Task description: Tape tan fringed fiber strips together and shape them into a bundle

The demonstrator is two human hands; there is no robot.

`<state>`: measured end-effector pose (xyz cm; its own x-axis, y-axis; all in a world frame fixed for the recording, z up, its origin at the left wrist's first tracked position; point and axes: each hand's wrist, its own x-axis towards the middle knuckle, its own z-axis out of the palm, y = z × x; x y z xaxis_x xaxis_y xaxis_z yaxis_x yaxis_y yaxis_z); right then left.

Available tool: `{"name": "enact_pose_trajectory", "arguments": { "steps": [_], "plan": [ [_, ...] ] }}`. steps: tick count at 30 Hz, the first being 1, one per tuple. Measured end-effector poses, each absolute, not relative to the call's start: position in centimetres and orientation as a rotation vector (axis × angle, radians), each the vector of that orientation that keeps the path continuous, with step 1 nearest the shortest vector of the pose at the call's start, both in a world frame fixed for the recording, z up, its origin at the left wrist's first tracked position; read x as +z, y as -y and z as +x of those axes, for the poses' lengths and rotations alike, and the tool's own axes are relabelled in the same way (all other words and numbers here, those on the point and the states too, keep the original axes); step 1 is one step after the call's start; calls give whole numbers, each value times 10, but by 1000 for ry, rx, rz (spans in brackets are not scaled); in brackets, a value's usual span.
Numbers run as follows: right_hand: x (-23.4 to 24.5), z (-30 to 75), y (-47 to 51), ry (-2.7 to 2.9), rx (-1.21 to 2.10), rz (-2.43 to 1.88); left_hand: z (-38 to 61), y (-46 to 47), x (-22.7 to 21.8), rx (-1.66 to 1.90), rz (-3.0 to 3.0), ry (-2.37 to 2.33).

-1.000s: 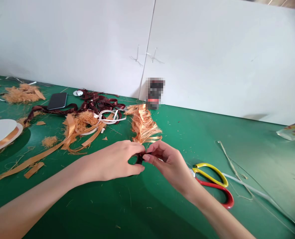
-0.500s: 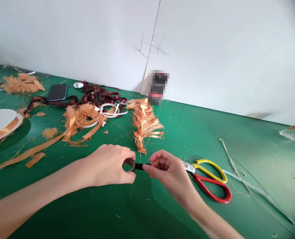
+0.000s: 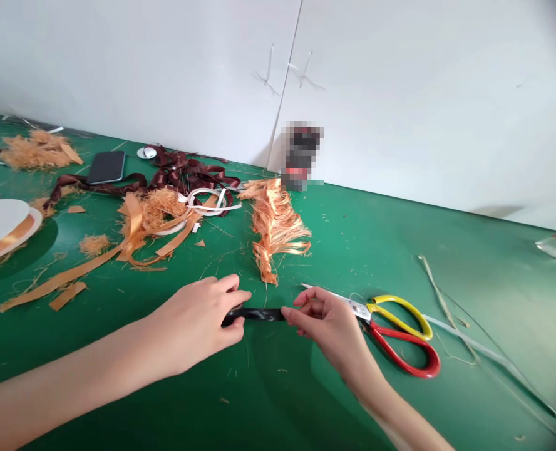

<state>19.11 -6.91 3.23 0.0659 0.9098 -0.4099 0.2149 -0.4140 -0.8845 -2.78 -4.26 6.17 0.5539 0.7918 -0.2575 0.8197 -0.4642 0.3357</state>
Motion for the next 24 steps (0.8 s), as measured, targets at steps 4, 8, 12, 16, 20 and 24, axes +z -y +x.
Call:
{"name": "enact_pose_trajectory", "arguments": {
  "steps": [4, 8, 12, 16, 20, 24],
  "plan": [
    [15, 197, 60, 1303, 1211, -1772, -25, 44, 53, -117, 2381, -1416],
    [19, 192, 64, 1530, 1095, -1742, -23, 47, 54, -8, 2436, -1341],
    [34, 188, 68, 1717, 1190, -1467, -21, 51, 59, 202, 2493, -1154],
    [42, 189, 66, 1847, 1292, -1226, -20, 53, 69, 223, 2385, -1098],
    [44, 191, 62, 1798, 1462, -1145, -20, 53, 81, 129, 2236, -1097],
    [41, 191, 61, 1599, 1669, -1114, -21, 49, 85, 28, 2214, -1106]
  ]
}}
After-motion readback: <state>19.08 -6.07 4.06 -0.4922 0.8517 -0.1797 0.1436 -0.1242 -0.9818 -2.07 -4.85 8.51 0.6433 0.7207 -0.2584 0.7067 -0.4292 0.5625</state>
